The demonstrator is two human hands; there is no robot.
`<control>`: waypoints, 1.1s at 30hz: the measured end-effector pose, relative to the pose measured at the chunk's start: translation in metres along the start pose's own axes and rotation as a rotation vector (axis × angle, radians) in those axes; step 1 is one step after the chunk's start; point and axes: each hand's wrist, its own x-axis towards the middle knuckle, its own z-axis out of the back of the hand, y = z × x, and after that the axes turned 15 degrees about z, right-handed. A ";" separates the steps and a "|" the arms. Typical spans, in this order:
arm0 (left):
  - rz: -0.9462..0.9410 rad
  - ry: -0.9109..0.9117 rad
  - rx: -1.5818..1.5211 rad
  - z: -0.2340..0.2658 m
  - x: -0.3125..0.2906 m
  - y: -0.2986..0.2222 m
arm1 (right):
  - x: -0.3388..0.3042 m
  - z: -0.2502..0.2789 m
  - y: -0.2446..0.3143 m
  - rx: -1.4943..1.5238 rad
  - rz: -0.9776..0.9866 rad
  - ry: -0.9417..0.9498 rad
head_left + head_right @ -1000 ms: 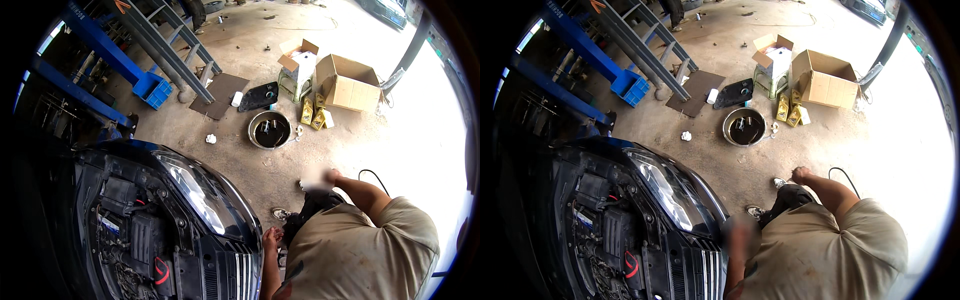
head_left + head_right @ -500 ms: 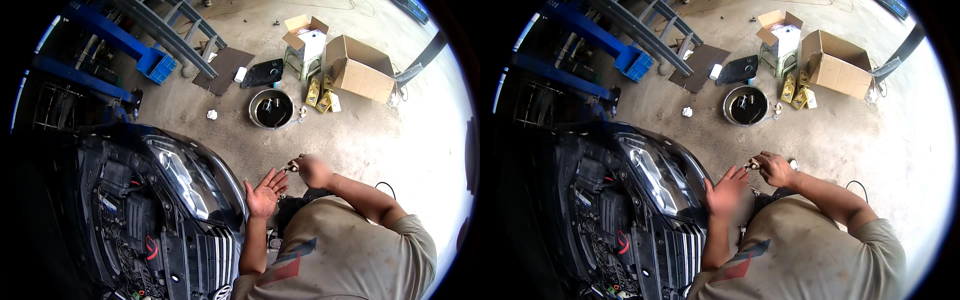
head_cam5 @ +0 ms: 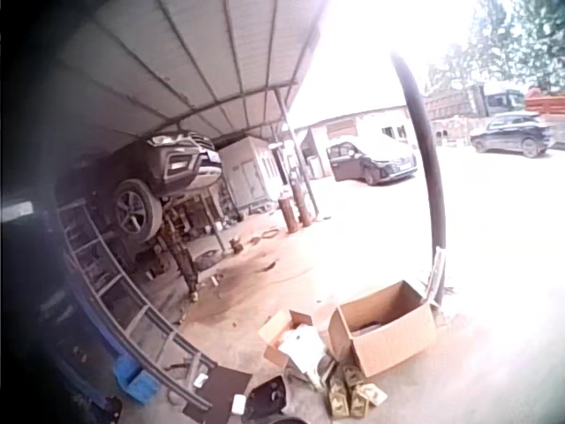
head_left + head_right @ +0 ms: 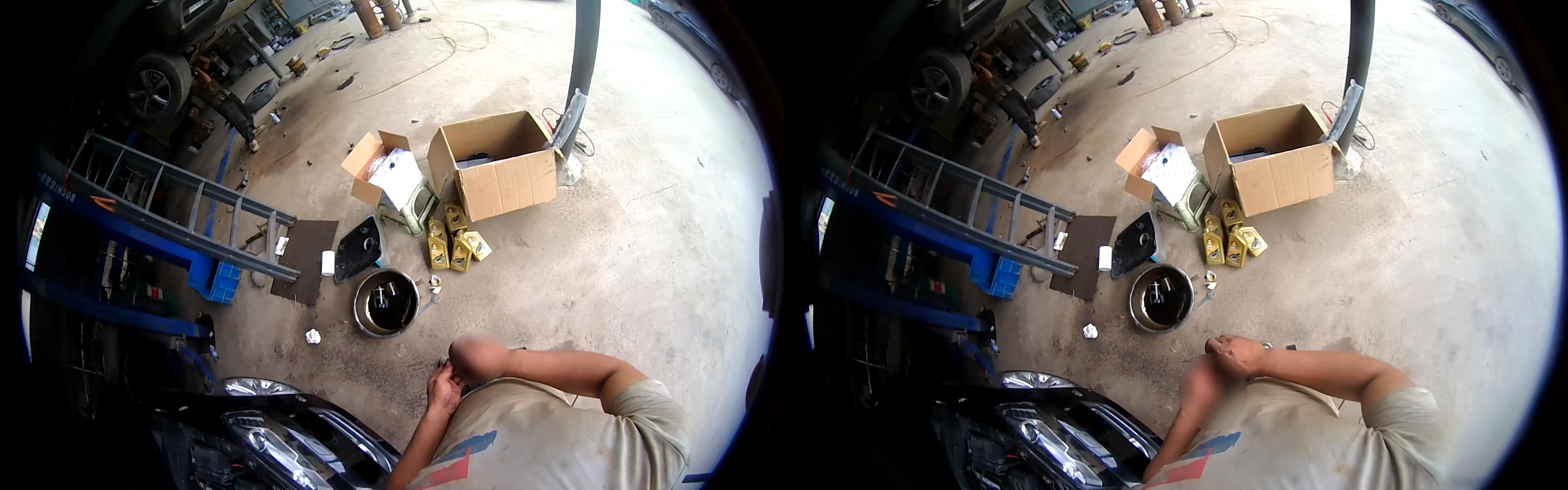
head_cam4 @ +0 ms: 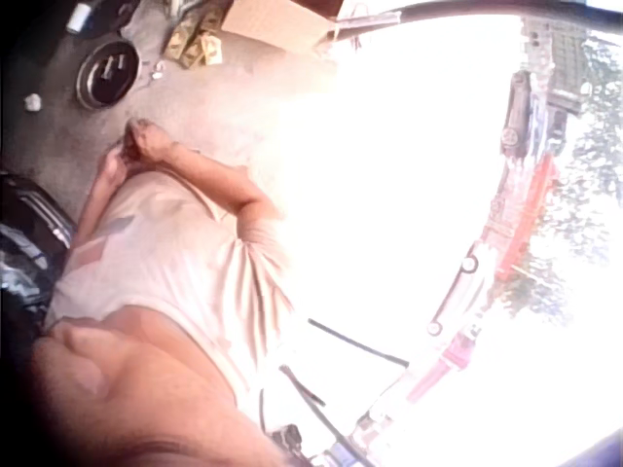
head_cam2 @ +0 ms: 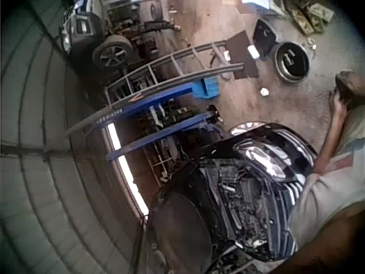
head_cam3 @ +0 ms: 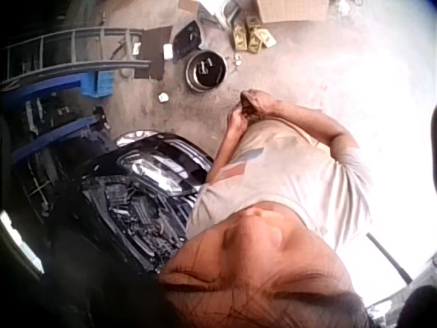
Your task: The person pours engine oil from a yellow container into the engine of a car with the hood open. After pouring, the person uses a cloth to wipe the dipstick and checks the oil level. The person then retrieves a black air intake hose from a cardboard box and installs it into the engine bay.
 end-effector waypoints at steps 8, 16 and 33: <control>0.373 -0.206 0.270 -0.055 0.188 -0.054 | -0.140 0.051 -0.153 0.162 -0.871 -0.942; 0.183 -0.542 0.964 -0.058 0.424 -0.092 | -0.335 -0.058 -0.240 0.820 -1.903 -1.287; 0.490 -0.660 0.716 -0.053 0.550 -0.168 | -0.177 0.274 -0.510 0.482 -1.444 -0.821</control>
